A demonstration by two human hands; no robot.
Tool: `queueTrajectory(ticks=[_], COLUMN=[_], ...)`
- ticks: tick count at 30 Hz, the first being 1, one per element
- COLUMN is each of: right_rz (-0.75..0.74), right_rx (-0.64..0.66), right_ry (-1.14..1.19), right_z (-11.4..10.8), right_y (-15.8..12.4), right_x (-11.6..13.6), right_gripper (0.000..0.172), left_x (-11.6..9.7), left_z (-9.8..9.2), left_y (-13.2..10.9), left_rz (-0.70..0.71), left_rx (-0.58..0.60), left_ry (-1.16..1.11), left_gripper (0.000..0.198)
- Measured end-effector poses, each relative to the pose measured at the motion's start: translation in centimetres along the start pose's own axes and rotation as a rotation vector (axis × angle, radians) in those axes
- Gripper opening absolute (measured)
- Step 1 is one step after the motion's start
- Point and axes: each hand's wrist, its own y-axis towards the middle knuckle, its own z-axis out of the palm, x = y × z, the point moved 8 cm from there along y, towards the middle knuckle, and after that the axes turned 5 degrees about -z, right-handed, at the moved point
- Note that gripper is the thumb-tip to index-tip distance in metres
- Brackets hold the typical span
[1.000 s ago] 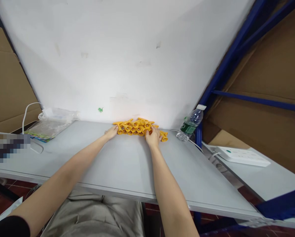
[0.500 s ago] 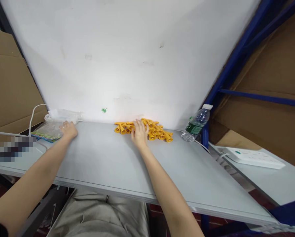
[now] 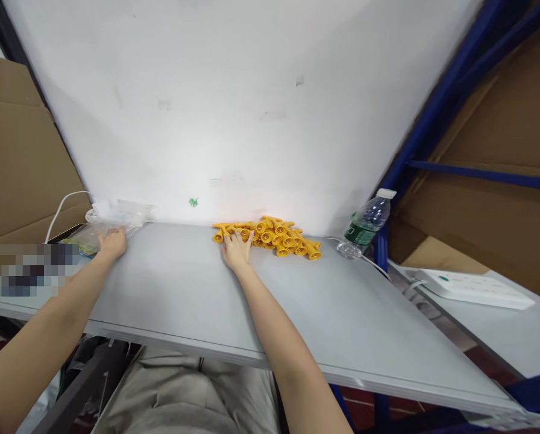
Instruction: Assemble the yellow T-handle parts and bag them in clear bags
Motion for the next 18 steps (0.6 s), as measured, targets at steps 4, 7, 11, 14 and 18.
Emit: queueTrajectory(ticks=[4,7,11,14,18], right_rz=[0.000,-0.008,-0.018,-0.018,-0.007], right_rx=[-0.009,-0.028,-0.058,-0.068,-0.091], right_ry=[-0.010,-0.014,-0.011,-0.012,-0.017], right_z=[0.2,0.2,0.2,0.4,0.6], right_y=[0.0,0.0,0.1,0.2,0.8], right_x=[0.1,0.1,0.0,0.0,0.0], right_gripper=[0.040,0.037,0.034,0.036,0.040], left_x=[0.1,0.0,0.0,0.2,0.8], left_z=[-0.5,-0.7,-0.9,-1.0,-1.8], left_y=[-0.1,-0.3,-0.3,-0.2,-0.1], left_rz=[0.016,0.026,0.003,-0.025,-0.060], left_rx=[-0.003,0.000,0.019,0.035,0.008], left_ry=[-0.017,-0.013,-0.015,-0.046,-0.093], left_gripper=[0.056,0.058,0.059,0.058,0.058])
